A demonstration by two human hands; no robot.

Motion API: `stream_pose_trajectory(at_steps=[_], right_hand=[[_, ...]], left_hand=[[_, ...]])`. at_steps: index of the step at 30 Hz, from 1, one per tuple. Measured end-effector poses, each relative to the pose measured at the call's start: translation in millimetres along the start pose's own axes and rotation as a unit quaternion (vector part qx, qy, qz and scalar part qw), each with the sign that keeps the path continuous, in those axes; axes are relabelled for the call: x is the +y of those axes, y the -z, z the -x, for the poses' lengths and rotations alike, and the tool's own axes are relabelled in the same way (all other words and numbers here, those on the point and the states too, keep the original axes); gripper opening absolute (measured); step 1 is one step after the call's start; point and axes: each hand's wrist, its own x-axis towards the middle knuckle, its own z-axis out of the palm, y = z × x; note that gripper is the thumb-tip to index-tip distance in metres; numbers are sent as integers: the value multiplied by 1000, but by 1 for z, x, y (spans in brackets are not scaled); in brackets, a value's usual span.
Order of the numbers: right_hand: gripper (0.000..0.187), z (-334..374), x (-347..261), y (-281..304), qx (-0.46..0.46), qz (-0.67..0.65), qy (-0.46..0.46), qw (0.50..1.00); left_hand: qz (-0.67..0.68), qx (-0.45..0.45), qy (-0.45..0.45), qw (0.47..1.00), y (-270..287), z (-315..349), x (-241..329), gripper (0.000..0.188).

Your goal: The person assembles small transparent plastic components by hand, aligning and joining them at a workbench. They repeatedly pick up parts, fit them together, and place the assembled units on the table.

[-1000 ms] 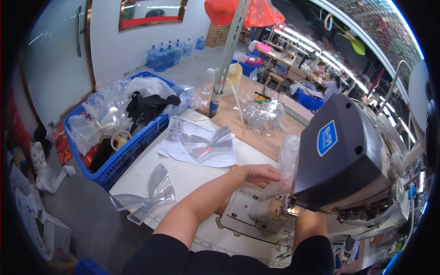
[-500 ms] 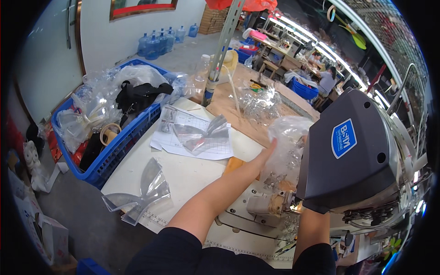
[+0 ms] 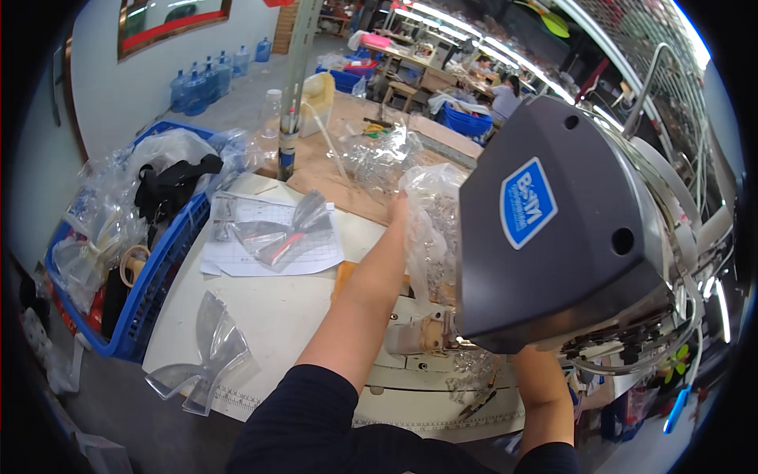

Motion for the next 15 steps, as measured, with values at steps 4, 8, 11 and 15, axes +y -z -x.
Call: stream_pose_trajectory(at_steps=[4, 8, 11, 15], right_hand=[[26, 14, -3, -21, 67, 49, 66, 994], [31, 65, -104, 14, -124, 112, 69, 983], [38, 99, -97, 34, -20, -59, 220, 973], [67, 60, -129, 106, -201, -47, 8, 979]], left_hand=[[-9, 12, -8, 1000, -2, 1, -8, 53], [-8, 47, -27, 999, 29, 9, -17, 50], [22, 59, -56, 996, 51, 25, -22, 47], [123, 129, -137, 974, 87, 80, -35, 42]])
